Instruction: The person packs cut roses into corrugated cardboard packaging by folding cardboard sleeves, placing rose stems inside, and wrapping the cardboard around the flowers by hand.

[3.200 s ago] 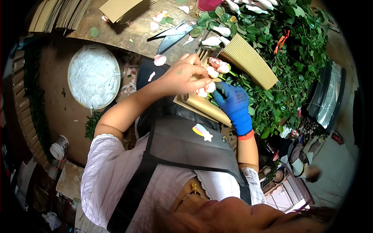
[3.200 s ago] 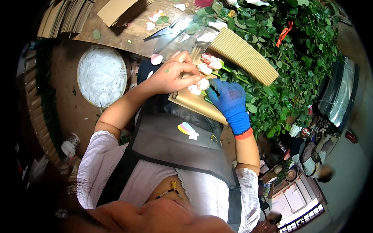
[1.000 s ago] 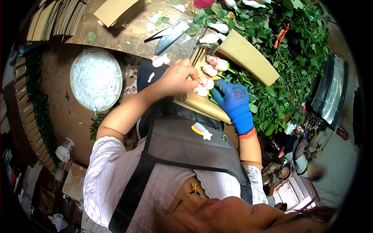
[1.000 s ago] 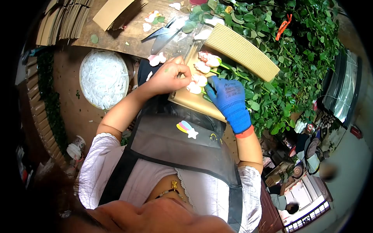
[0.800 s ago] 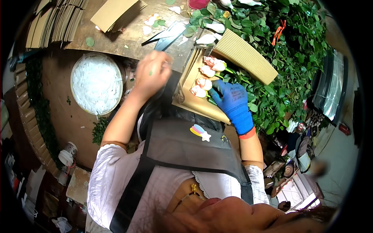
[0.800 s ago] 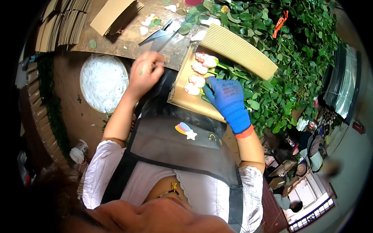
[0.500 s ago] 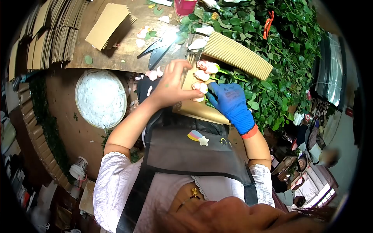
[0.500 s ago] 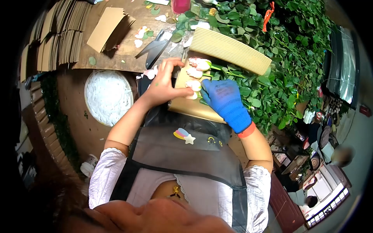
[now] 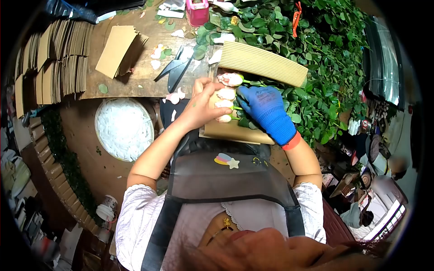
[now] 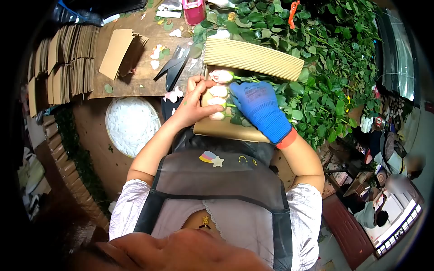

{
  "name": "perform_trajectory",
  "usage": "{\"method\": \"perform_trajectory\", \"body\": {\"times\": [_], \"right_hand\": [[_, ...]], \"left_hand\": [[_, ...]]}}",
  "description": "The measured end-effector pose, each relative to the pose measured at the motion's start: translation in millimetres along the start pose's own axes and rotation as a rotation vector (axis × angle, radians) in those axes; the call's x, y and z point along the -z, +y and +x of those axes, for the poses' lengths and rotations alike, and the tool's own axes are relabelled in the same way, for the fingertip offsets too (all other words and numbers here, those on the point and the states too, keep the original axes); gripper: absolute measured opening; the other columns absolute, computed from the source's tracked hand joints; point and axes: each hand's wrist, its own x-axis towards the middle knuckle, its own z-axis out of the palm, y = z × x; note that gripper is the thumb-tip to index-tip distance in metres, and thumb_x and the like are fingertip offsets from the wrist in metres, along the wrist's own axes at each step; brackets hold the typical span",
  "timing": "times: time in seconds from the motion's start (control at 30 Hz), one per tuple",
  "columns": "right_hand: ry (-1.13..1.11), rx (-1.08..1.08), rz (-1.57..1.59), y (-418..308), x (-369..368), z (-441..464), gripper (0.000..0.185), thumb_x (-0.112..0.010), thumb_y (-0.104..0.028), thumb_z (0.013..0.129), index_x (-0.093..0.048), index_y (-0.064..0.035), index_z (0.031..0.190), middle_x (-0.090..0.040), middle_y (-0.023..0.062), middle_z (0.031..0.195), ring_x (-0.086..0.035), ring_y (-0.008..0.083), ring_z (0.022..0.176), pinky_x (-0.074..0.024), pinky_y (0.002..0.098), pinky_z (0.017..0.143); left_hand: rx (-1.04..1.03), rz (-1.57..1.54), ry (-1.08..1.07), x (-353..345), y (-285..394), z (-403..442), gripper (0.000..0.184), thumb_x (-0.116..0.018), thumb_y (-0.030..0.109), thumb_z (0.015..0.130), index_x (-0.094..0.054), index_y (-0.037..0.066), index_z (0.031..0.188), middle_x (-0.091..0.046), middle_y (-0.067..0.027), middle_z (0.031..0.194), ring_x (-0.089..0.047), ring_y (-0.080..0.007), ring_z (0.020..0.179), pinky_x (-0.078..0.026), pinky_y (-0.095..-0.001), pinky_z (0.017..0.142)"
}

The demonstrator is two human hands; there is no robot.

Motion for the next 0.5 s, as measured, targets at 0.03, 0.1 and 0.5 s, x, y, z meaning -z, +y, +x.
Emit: {"method": "perform_trajectory", "body": {"times": [0.03, 0.1, 0.5], "right_hand": [[-0.009, 0.002, -0.032, -2, 0, 0, 0.018, -0.065, -0.028, 0.092, -0.061, -0.0141, 0.101, -0.067, 0.0091, 0.075, -0.067, 0.0308, 0.068, -0.0507, 0.0442, 0.060], [-0.024, 0.000, -0.094, -9, 1, 0, 0.017, -0.064, -0.027, 0.091, -0.059, -0.0129, 0.098, -0.067, 0.0090, 0.074, -0.067, 0.0305, 0.068, -0.0509, 0.0440, 0.060], [0.205, -0.082, -0.003, -3, 4, -7, 0.029, -0.060, -0.034, 0.096, -0.062, -0.0127, 0.115, -0.068, 0.0084, 0.075, -0.068, 0.0284, 0.069, -0.0514, 0.0429, 0.060]], "left_hand": [[-0.005, 0.008, 0.002, 0, 1, 0, 0.066, -0.090, 0.031, 0.073, -0.059, 0.008, 0.127, -0.040, -0.0161, 0.128, -0.041, -0.0330, 0.130, -0.036, -0.0403, 0.112], [-0.016, 0.025, 0.003, 2, 2, 1, 0.063, -0.090, 0.030, 0.073, -0.061, 0.008, 0.124, -0.042, -0.0152, 0.124, -0.042, -0.0321, 0.127, -0.037, -0.0396, 0.110], [-0.001, 0.000, 0.206, -11, 3, 10, 0.031, -0.087, 0.026, 0.076, -0.073, 0.006, 0.095, -0.048, -0.0098, 0.105, -0.050, -0.0253, 0.104, -0.043, -0.0350, 0.095]]}}
